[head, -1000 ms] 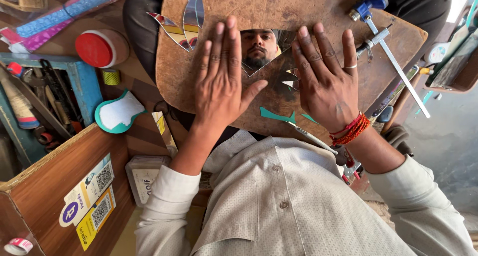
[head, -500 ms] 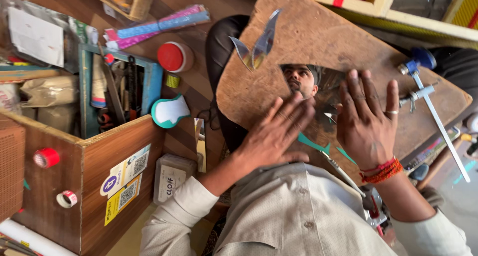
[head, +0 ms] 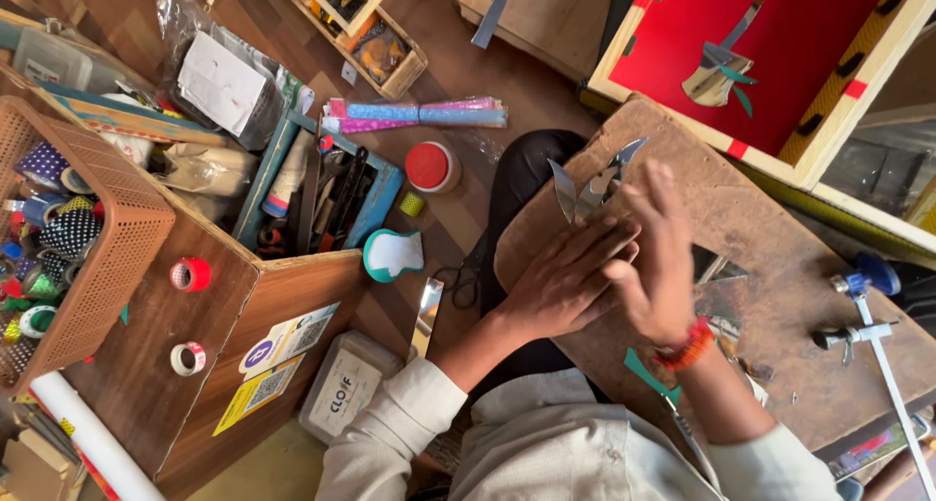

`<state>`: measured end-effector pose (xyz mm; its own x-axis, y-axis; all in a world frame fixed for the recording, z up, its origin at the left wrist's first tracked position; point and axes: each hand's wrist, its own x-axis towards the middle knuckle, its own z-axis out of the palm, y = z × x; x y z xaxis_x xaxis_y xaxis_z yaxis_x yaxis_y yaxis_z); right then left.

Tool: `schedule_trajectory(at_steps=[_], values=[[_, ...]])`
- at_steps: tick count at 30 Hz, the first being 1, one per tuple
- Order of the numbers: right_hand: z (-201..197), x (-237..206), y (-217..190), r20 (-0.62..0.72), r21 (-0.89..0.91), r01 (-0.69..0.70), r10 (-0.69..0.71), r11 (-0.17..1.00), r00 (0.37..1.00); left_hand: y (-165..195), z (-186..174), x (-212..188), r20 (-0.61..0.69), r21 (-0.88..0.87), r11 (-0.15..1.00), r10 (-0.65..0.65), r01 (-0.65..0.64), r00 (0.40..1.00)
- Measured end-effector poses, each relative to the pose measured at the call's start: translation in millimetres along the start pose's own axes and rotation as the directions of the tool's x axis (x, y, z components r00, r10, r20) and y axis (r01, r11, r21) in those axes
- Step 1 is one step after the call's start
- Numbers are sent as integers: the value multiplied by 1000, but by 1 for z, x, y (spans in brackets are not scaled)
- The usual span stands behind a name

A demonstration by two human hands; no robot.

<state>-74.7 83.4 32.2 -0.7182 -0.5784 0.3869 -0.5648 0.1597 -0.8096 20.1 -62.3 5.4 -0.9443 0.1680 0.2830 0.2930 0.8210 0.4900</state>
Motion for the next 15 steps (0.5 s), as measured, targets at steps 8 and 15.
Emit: schedule_trajectory(at_steps=[8, 15], values=[[30, 42, 11, 56, -21, 47, -45, 999, 997, -15, 4, 0, -91, -82, 997, 4, -11, 996], [20, 10, 42, 180, -165, -19, 49, 986, 982, -19, 47, -25, 132, 19, 1000, 13, -16, 991]])
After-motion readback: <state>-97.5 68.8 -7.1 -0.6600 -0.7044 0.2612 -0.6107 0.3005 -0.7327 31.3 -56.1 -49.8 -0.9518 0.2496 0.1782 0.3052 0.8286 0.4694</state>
